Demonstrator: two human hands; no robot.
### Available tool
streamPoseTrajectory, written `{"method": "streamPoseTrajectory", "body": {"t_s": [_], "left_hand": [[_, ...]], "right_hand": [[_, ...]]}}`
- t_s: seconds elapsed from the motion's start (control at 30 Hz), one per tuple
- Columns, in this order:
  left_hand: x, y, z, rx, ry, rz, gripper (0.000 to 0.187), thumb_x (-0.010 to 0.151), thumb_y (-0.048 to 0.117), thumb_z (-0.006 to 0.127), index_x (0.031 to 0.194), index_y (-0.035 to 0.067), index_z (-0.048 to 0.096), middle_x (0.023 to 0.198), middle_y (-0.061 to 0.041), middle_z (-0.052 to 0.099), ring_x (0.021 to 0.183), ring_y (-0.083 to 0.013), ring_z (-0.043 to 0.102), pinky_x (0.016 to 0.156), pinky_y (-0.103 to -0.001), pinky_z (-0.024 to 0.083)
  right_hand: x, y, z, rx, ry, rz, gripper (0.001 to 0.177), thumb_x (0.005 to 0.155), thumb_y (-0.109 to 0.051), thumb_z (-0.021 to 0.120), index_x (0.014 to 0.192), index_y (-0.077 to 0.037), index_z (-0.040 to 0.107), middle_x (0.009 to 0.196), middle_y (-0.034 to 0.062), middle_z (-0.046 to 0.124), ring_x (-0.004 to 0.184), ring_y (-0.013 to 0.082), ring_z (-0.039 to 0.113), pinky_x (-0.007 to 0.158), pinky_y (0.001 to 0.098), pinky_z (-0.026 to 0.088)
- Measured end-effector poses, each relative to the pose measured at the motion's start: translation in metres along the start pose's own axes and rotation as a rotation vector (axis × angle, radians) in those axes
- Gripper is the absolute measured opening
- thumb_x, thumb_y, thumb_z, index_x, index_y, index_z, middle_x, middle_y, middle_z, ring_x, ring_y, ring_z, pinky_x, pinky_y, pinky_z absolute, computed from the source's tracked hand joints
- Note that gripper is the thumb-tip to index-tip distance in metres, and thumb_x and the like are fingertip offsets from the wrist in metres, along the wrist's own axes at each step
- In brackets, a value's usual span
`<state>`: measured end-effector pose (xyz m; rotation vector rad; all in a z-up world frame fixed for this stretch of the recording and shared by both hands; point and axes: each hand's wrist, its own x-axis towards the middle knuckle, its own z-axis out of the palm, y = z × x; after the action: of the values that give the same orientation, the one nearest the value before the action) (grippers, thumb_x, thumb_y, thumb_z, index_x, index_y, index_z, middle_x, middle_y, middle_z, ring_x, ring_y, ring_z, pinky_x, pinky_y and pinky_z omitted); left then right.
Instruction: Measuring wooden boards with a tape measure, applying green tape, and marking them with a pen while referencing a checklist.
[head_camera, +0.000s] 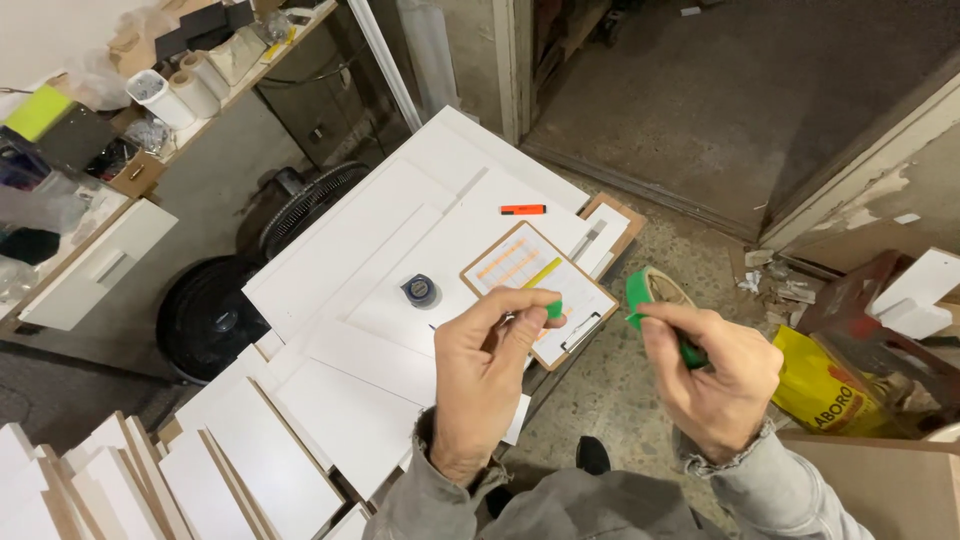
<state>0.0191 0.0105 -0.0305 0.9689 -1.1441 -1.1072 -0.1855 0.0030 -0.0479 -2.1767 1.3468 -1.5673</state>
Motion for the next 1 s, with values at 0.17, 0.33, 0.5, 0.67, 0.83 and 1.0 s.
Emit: {"method": "streamPoseTrajectory", "body": {"t_s": [0.17,0.33,0.5,0.67,0.83,1.0], "left_hand": [[-0.008,-0.021,0.005,-0.128,-0.012,0.013,0.02,0.099,0.002,0.065,0.117,-0.004,0.073,0.103,-0.013,0.078,0.096,-0.0163,0.077,0.087,-0.029,0.063],[-0.006,0.005,0.017,0.054,-0.09,0.142,0.074,0.098,0.01,0.068,0.159,0.007,0.027,0.088,-0.008,0.077,0.086,-0.0131,0.074,0.083,-0.026,0.061],[-0.007,0.006,0.035,0.176,-0.062,0.094,0.069,0.098,0.012,0.068,0.158,0.002,0.036,0.117,-0.009,0.067,0.101,-0.0186,0.073,0.09,-0.034,0.063],[-0.006,0.011,0.048,0.019,-0.093,0.127,0.085,0.093,0.009,0.078,0.162,0.001,0.028,0.123,-0.014,0.066,0.118,-0.022,0.069,0.104,-0.038,0.061],[-0.003,0.017,0.051,-0.062,-0.175,0.054,0.087,0.091,0.003,0.078,0.163,0.001,0.028,0.118,-0.014,0.066,0.116,-0.0209,0.069,0.103,-0.036,0.059],[-0.002,0.013,0.051,-0.06,-0.166,0.04,0.082,0.092,-0.005,0.072,0.162,0.002,0.03,0.116,-0.014,0.067,0.109,-0.0182,0.069,0.099,-0.033,0.059]], "right_hand": [[-0.002,-0.001,-0.007,0.003,-0.021,0.122,0.011,0.093,-0.005,0.074,0.104,-0.003,0.076,0.077,0.0067,0.073,0.061,0.0091,0.066,0.058,0.0229,0.048],[-0.002,-0.003,-0.018,0.081,-0.024,0.193,0.014,0.095,-0.006,0.072,0.108,-0.003,0.075,0.082,0.0047,0.076,0.064,0.0081,0.067,0.061,0.0214,0.05],[-0.002,-0.001,-0.024,0.05,-0.053,0.136,0.021,0.091,-0.008,0.074,0.111,-0.003,0.075,0.085,0.0063,0.077,0.065,0.008,0.069,0.061,0.0214,0.051],[-0.009,0.004,-0.025,0.035,-0.089,0.057,0.033,0.088,-0.008,0.076,0.121,-0.005,0.071,0.086,0.0085,0.076,0.066,0.0091,0.071,0.061,0.0227,0.052],[-0.012,0.008,-0.025,0.01,-0.183,0.106,0.098,0.085,-0.005,0.076,0.161,0.007,0.017,0.069,0.006,0.068,0.056,0.0116,0.065,0.056,0.0257,0.05],[-0.012,0.011,-0.019,0.021,-0.125,-0.081,0.099,0.085,-0.001,0.077,0.159,0.008,0.012,0.074,0.0069,0.068,0.061,0.0152,0.067,0.059,0.0291,0.052]]}}
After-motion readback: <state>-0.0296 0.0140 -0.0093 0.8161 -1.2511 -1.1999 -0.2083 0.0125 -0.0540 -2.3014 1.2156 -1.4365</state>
